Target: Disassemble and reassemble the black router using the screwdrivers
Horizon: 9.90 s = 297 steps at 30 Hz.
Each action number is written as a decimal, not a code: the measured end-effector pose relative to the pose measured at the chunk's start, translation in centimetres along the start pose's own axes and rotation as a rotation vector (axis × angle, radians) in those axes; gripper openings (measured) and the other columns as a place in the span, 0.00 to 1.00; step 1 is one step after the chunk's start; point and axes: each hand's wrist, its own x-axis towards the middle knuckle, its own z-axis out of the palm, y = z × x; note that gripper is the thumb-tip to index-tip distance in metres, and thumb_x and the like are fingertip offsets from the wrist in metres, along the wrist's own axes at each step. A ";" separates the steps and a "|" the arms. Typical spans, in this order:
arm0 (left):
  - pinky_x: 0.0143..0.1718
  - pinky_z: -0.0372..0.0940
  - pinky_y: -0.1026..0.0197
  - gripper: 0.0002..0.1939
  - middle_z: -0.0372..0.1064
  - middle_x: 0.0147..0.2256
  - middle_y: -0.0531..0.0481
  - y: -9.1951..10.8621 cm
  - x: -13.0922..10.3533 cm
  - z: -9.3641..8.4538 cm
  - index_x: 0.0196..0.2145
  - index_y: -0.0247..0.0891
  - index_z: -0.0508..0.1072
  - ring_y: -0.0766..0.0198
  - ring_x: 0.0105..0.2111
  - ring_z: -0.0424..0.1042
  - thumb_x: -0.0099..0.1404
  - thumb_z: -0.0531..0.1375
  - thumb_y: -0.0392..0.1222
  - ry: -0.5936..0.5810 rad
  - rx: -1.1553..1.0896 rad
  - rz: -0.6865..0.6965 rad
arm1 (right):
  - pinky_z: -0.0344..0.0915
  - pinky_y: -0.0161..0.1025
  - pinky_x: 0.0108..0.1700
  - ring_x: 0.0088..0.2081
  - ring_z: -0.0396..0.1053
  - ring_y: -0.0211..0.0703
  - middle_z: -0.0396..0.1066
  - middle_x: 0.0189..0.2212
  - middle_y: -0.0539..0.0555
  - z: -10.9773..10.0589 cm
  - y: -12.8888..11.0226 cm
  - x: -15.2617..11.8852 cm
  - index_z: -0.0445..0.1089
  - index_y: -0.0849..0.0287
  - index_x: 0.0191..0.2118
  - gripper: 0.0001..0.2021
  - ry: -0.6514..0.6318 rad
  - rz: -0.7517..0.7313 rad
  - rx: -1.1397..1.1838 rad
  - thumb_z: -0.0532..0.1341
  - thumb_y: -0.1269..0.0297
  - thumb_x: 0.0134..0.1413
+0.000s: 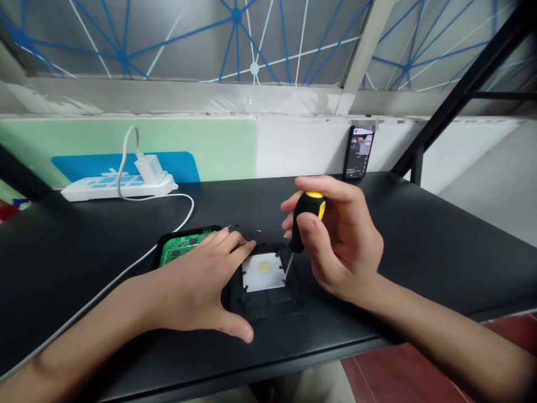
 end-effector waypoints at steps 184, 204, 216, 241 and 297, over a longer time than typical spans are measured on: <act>0.39 0.62 0.57 0.04 0.75 0.37 0.55 -1.2 0.6 -0.2 0.35 0.44 0.73 0.59 0.37 0.71 0.66 0.61 0.45 0.386 -0.409 -0.057 | 0.75 0.46 0.41 0.35 0.74 0.41 0.73 0.38 0.50 -0.5 5.6 1.5 0.67 0.50 0.47 0.14 0.257 0.830 0.337 0.60 0.67 0.54; 0.35 0.61 0.58 0.06 0.75 0.35 0.56 -1.1 0.7 -0.2 0.34 0.45 0.74 0.61 0.34 0.70 0.67 0.59 0.46 0.395 -0.420 -0.100 | 0.76 0.43 0.39 0.33 0.75 0.40 0.75 0.37 0.50 -0.5 5.3 1.6 0.69 0.52 0.47 0.14 0.289 0.847 0.368 0.60 0.71 0.54; 0.36 0.62 0.57 0.06 0.75 0.36 0.58 -1.2 0.6 -0.2 0.33 0.45 0.74 0.62 0.34 0.70 0.67 0.60 0.46 0.393 -0.439 -0.126 | 0.75 0.43 0.37 0.32 0.75 0.39 0.73 0.38 0.49 -0.7 5.7 1.6 0.66 0.51 0.47 0.15 0.245 0.787 0.332 0.63 0.64 0.52; 0.34 0.63 0.59 0.06 0.75 0.35 0.58 -1.1 0.7 0.0 0.33 0.46 0.76 0.63 0.33 0.72 0.67 0.61 0.47 0.451 -0.442 -0.183 | 0.74 0.34 0.34 0.27 0.70 0.32 0.74 0.35 0.48 -0.5 5.0 1.7 0.70 0.53 0.46 0.12 0.319 0.748 0.341 0.63 0.69 0.56; 0.68 0.42 0.34 0.45 0.68 0.49 0.37 -1.4 0.0 1.2 0.53 0.34 0.72 0.37 0.54 0.65 0.53 0.65 0.75 0.250 0.041 0.004 | 0.79 0.43 0.50 0.54 0.75 0.47 0.63 0.64 0.43 2.7 1.3 1.7 0.65 0.27 0.61 0.23 -0.025 0.122 -0.080 0.62 0.60 0.66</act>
